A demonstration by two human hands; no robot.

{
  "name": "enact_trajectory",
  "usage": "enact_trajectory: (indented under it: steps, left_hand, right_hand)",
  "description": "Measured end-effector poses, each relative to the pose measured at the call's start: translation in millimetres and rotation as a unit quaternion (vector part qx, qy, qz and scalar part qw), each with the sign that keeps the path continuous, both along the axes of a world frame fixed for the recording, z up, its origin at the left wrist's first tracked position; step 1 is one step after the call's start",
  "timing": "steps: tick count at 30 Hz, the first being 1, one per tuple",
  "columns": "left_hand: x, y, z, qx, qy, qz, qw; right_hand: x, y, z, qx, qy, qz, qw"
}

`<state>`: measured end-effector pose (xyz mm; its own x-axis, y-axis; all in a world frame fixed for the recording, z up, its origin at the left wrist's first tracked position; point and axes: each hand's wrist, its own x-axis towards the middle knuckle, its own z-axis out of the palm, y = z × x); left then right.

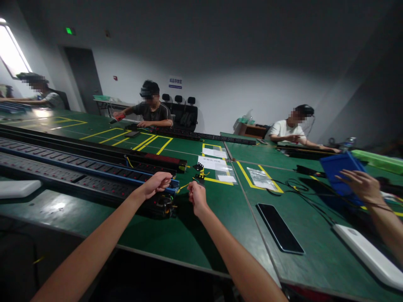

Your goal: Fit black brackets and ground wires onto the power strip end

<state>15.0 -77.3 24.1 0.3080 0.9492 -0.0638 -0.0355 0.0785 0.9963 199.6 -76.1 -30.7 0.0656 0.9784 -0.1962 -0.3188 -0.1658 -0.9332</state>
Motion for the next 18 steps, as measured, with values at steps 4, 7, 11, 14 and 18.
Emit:
enact_trajectory:
  steps: [4,7,11,14,18]
  left_hand:
    - [0.0,1.0,-0.6,-0.001,0.001,0.001,1.000]
    - [-0.2,1.6,-1.2,-0.003,0.004,-0.003,1.000]
    - [-0.6,2.1,-2.3,0.000,0.000,-0.009,1.000]
    - [-0.6,2.7,-3.4,0.002,-0.003,-0.009,1.000]
    - [-0.5,2.8,-3.7,0.000,-0.006,-0.009,1.000]
  right_hand:
    - [-0.1,0.3,0.0,-0.002,0.002,0.001,1.000]
    - [0.1,0.8,-0.7,-0.006,-0.001,0.003,1.000]
    - [0.3,1.1,-1.5,-0.007,-0.002,0.005,1.000]
    - [0.5,1.0,-1.7,-0.006,-0.001,0.006,1.000]
    - [0.8,0.8,-1.7,-0.006,-0.001,0.010,1.000]
